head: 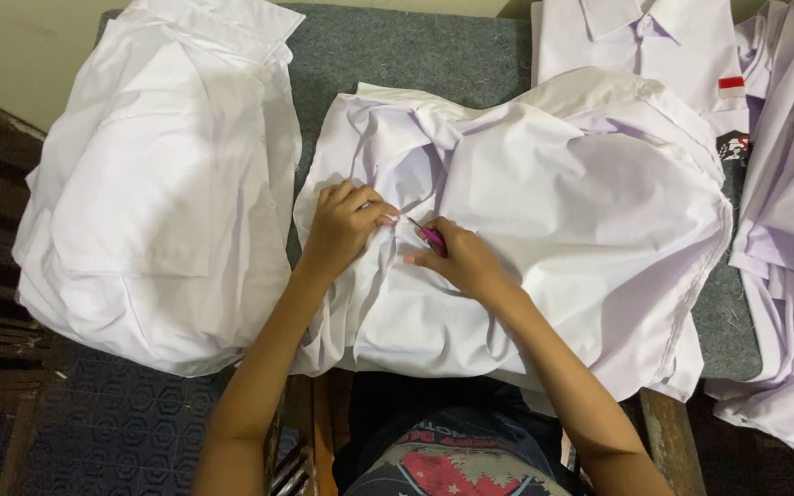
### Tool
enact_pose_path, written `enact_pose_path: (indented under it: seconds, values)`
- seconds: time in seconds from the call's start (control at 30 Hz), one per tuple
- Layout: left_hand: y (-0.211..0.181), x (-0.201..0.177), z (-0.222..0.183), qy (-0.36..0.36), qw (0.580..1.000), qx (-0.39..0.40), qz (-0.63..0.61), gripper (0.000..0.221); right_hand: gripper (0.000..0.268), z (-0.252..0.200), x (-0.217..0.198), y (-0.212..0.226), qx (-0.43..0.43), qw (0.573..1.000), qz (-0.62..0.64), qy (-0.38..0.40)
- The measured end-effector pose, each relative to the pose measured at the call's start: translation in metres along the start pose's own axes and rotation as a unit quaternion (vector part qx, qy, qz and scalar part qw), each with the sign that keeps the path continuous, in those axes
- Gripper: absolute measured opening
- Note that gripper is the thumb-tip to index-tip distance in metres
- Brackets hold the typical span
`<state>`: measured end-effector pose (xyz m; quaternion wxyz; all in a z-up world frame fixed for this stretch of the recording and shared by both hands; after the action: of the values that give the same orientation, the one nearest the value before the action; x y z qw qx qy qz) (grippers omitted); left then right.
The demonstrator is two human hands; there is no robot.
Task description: Trimming loose threads from white shirts using scissors and then folding them neatly.
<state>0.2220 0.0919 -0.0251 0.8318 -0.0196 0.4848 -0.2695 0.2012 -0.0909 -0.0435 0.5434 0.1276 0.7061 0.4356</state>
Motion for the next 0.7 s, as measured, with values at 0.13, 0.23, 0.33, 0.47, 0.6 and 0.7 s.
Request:
enact_pose_path:
  seconds: [0.13,0.23,0.33,0.47,0.6,0.7]
  values:
    - [-0.003,-0.006,0.002,0.015,0.999,-0.007,-0.033,0.014,0.037,0.003,-0.014,0.009,-0.019,1.0,-0.001,-0.007]
    - [0.001,0.0,0.002,0.047,0.996,-0.037,-0.061,0.013,0.039,0.007,-0.028,0.018,-0.031,0.999,-0.022,-0.01]
    - [0.003,0.0,0.003,0.054,0.993,-0.045,-0.092,0.014,0.038,0.012,-0.039,0.031,-0.083,0.995,-0.047,-0.011]
    - [0.005,-0.001,0.005,0.059,0.99,-0.061,-0.112,0.012,0.031,0.023,-0.05,0.031,-0.091,0.988,-0.118,-0.038]
    - [0.008,-0.003,0.006,0.06,0.988,-0.069,-0.124,0.008,0.031,0.034,-0.049,0.029,-0.085,0.985,-0.152,-0.018]
    - [0.009,-0.005,0.006,0.073,0.985,-0.073,-0.139,0.007,0.029,0.042,-0.044,0.028,-0.094,0.98,-0.173,-0.003]
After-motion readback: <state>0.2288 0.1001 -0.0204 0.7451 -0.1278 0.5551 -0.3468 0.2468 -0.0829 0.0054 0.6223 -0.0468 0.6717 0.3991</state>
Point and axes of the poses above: each hand's wrist, its own z-axis towards the middle knuckle, its own x-axis out of the palm, y = z × x, the point moved 7 cm from there along z, towards the middle knuckle, and after that the axes turned 14 degrees about -x, right-handed, at the moved point
